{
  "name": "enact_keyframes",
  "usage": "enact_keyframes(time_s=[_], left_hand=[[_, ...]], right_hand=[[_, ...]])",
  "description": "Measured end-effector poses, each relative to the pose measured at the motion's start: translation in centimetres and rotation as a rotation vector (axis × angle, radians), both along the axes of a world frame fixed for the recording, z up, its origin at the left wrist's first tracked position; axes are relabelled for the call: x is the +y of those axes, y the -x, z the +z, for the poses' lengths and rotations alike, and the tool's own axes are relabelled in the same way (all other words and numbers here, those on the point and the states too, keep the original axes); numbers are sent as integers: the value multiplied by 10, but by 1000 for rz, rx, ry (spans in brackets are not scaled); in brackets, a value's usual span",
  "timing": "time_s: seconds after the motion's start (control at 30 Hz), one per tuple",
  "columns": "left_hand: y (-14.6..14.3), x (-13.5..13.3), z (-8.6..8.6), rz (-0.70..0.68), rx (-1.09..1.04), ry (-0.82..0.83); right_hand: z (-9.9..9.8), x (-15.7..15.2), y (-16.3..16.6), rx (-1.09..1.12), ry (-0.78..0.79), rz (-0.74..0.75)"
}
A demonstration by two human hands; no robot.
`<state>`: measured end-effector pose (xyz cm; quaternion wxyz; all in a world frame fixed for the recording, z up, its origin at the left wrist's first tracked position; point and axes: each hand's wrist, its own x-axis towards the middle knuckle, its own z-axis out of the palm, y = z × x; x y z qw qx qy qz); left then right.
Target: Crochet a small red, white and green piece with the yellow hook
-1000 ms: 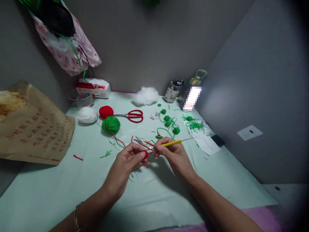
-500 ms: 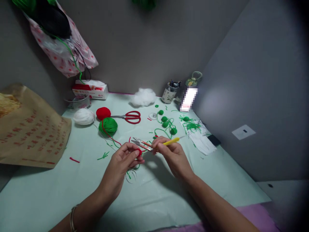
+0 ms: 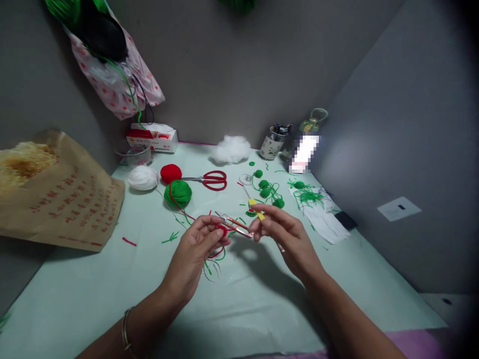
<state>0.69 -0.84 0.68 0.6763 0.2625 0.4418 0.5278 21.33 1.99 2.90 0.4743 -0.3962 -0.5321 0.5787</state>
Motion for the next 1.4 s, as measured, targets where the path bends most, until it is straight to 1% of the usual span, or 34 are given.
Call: enact_keyframes(time_s=[0.1, 0.2, 0.37, 0.47, 0.67, 0.77, 1.0, 1.4], left_hand=[[0, 0, 1, -2, -15, 14], [-1, -1, 1, -16, -17, 13], [-1, -2, 0, -49, 0, 4], [0, -2, 0, -60, 8, 10], [0, -2, 0, -80, -35, -8], [0, -1, 1, -79, -73, -36], [-1, 0, 2, -84, -88, -26], [-2, -1, 4, -88, -62, -30]], right_hand=[[0, 0, -1, 125, 30, 25], [0, 1, -1, 163, -5, -22], [-6, 1, -2, 71, -123, -120], [-9, -2, -2, 41, -186, -150], [-6, -7, 2, -51, -182, -158], [-4, -11, 5, -84, -212, -178], [1, -18, 9, -105, -261, -156], [4, -18, 11, -158, -318, -110]])
